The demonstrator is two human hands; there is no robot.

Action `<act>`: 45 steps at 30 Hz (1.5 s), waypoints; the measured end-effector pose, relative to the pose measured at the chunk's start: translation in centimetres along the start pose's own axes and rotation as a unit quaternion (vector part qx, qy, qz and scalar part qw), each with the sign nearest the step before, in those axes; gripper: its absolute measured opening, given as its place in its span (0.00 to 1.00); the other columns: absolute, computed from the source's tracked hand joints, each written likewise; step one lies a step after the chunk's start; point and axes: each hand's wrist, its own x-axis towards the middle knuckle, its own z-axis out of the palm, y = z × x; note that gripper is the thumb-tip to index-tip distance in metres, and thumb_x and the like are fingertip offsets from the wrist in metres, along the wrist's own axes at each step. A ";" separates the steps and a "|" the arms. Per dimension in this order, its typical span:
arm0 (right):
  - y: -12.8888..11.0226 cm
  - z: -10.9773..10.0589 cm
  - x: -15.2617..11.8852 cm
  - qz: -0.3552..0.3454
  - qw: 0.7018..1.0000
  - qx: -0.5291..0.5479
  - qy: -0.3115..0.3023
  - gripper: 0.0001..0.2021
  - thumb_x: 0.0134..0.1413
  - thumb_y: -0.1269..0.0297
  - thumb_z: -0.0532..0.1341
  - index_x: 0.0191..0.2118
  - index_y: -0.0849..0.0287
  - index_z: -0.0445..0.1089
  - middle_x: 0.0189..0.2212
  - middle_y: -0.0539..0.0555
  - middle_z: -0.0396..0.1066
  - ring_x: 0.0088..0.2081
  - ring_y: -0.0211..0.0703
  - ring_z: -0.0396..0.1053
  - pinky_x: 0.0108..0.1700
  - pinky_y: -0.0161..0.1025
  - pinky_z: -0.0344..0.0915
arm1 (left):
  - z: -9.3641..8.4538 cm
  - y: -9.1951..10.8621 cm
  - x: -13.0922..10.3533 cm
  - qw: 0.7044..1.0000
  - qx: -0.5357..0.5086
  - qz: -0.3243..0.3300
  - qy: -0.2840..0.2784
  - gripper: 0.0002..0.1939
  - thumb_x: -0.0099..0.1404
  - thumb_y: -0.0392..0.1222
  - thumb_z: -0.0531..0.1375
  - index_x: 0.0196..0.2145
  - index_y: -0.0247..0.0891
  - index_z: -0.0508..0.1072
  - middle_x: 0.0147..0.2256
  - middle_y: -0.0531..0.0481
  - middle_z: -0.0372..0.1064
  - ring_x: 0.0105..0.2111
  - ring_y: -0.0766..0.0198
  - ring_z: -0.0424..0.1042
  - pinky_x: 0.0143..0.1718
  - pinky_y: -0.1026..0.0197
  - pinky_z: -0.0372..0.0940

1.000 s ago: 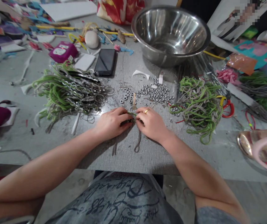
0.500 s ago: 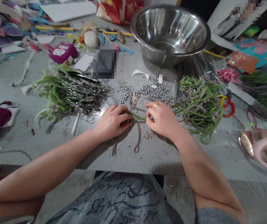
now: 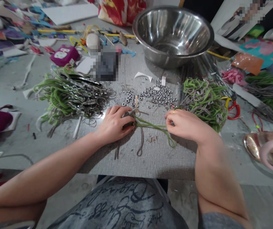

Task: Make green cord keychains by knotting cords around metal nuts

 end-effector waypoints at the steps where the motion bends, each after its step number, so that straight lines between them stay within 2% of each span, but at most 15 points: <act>1: 0.1 0.0 -0.1 0.014 1.000 -0.007 -0.015 0.08 0.48 0.68 0.51 0.22 0.57 0.63 0.32 0.53 0.71 0.34 0.42 0.67 0.35 0.37 0.60 | 0.0 0.0 0.0 1.000 -0.002 0.001 -0.001 0.07 0.59 0.45 0.59 0.34 0.41 0.74 0.48 0.45 0.65 0.47 0.49 0.60 0.42 0.48 0.59; 7: -0.2 -0.4 0.0 0.105 0.988 -0.059 -0.094 0.07 0.49 0.67 0.50 0.24 0.57 0.61 0.28 0.50 0.67 0.28 0.39 0.63 0.26 0.35 0.51 | -0.1 -0.1 0.0 1.000 -0.007 0.003 -0.007 0.07 0.58 0.44 0.59 0.34 0.41 0.74 0.49 0.45 0.65 0.48 0.48 0.59 0.43 0.47 0.59; 9: -0.3 -0.4 0.0 0.113 0.987 -0.063 -0.098 0.07 0.49 0.66 0.50 0.24 0.57 0.62 0.28 0.50 0.68 0.28 0.39 0.63 0.26 0.35 0.50 | -0.2 -0.1 0.1 1.000 -0.008 0.003 -0.010 0.08 0.58 0.44 0.60 0.34 0.41 0.74 0.49 0.45 0.65 0.49 0.48 0.59 0.43 0.47 0.59; 12: -0.3 -0.4 0.1 0.112 0.988 -0.046 -0.097 0.09 0.50 0.59 0.52 0.26 0.56 0.64 0.30 0.50 0.68 0.30 0.40 0.64 0.26 0.35 0.50 | -0.3 -0.1 0.1 1.000 -0.009 0.004 -0.015 0.08 0.58 0.45 0.60 0.34 0.41 0.74 0.50 0.44 0.65 0.49 0.47 0.59 0.44 0.46 0.58; 16: -0.6 -0.2 0.1 0.120 0.986 -0.050 -0.100 0.11 0.45 0.53 0.57 0.28 0.55 0.65 0.31 0.50 0.69 0.31 0.42 0.64 0.26 0.35 0.49 | -0.3 -0.2 0.1 1.000 -0.009 0.005 -0.019 0.08 0.58 0.46 0.60 0.34 0.41 0.74 0.51 0.44 0.64 0.51 0.46 0.58 0.45 0.45 0.58; 21: -1.5 0.1 0.4 0.139 0.976 -0.094 -0.142 0.06 0.45 0.61 0.55 0.28 0.56 0.64 0.31 0.51 0.71 0.32 0.45 0.66 0.25 0.36 0.45 | -0.3 -0.2 0.1 1.000 -0.009 0.007 -0.016 0.08 0.58 0.46 0.60 0.33 0.40 0.74 0.51 0.43 0.64 0.52 0.46 0.57 0.47 0.45 0.57; 25: -1.8 0.2 0.9 0.135 0.973 -0.102 -0.155 0.07 0.47 0.67 0.51 0.27 0.57 0.65 0.29 0.53 0.72 0.32 0.46 0.68 0.25 0.37 0.46 | -0.2 -0.2 0.1 1.000 -0.016 0.018 -0.013 0.08 0.58 0.45 0.60 0.33 0.40 0.74 0.50 0.44 0.64 0.52 0.47 0.57 0.48 0.45 0.56; 29: -1.5 0.3 1.4 0.184 0.971 -0.118 -0.095 0.08 0.50 0.67 0.49 0.28 0.58 0.65 0.33 0.55 0.71 0.34 0.47 0.68 0.24 0.37 0.45 | -0.3 -0.3 0.1 0.999 -0.023 0.025 -0.018 0.07 0.58 0.45 0.60 0.33 0.40 0.74 0.51 0.44 0.63 0.53 0.46 0.56 0.49 0.44 0.55; 32: -1.0 0.6 1.9 0.213 0.968 -0.131 -0.013 0.11 0.54 0.67 0.47 0.32 0.58 0.66 0.37 0.57 0.71 0.34 0.47 0.69 0.24 0.38 0.44 | -0.3 -0.4 0.2 0.999 -0.024 0.031 -0.018 0.08 0.58 0.45 0.59 0.32 0.41 0.74 0.51 0.44 0.63 0.53 0.46 0.55 0.50 0.43 0.54; 37: -0.3 1.5 2.3 0.228 0.959 -0.116 0.119 0.12 0.55 0.66 0.48 0.37 0.59 0.68 0.39 0.59 0.70 0.33 0.47 0.68 0.24 0.38 0.48 | -0.4 -0.5 0.2 0.999 -0.024 0.039 -0.023 0.08 0.58 0.45 0.59 0.32 0.40 0.73 0.51 0.44 0.63 0.53 0.45 0.55 0.52 0.42 0.53; 39: -0.4 1.8 2.3 0.194 0.959 -0.098 0.183 0.13 0.54 0.67 0.50 0.42 0.60 0.68 0.43 0.60 0.69 0.37 0.48 0.67 0.26 0.39 0.53 | -0.4 -0.5 0.2 0.999 -0.029 0.037 -0.026 0.08 0.58 0.45 0.58 0.33 0.40 0.73 0.51 0.44 0.63 0.54 0.45 0.55 0.52 0.42 0.53; 41: -0.7 2.0 2.4 0.104 0.968 -0.072 0.218 0.16 0.54 0.70 0.50 0.46 0.58 0.68 0.46 0.59 0.67 0.42 0.48 0.66 0.31 0.39 0.59 | -0.4 -0.5 0.2 0.998 -0.036 0.034 -0.029 0.08 0.59 0.45 0.58 0.33 0.39 0.73 0.51 0.43 0.63 0.54 0.45 0.55 0.52 0.42 0.52; 43: -1.4 2.1 2.5 -0.004 0.978 -0.053 0.202 0.17 0.53 0.72 0.51 0.47 0.56 0.68 0.45 0.58 0.67 0.43 0.47 0.65 0.37 0.41 0.61 | -0.4 -0.4 0.2 0.998 -0.040 0.033 -0.028 0.08 0.58 0.45 0.58 0.33 0.39 0.73 0.51 0.43 0.63 0.54 0.45 0.55 0.53 0.42 0.52; 45: -2.3 2.2 2.7 -0.067 0.985 -0.057 0.150 0.18 0.51 0.75 0.51 0.45 0.56 0.70 0.41 0.57 0.68 0.41 0.46 0.64 0.40 0.41 0.60 | -0.4 -0.4 0.1 0.998 -0.040 0.033 -0.027 0.08 0.58 0.44 0.58 0.34 0.39 0.73 0.51 0.43 0.63 0.53 0.45 0.55 0.52 0.42 0.52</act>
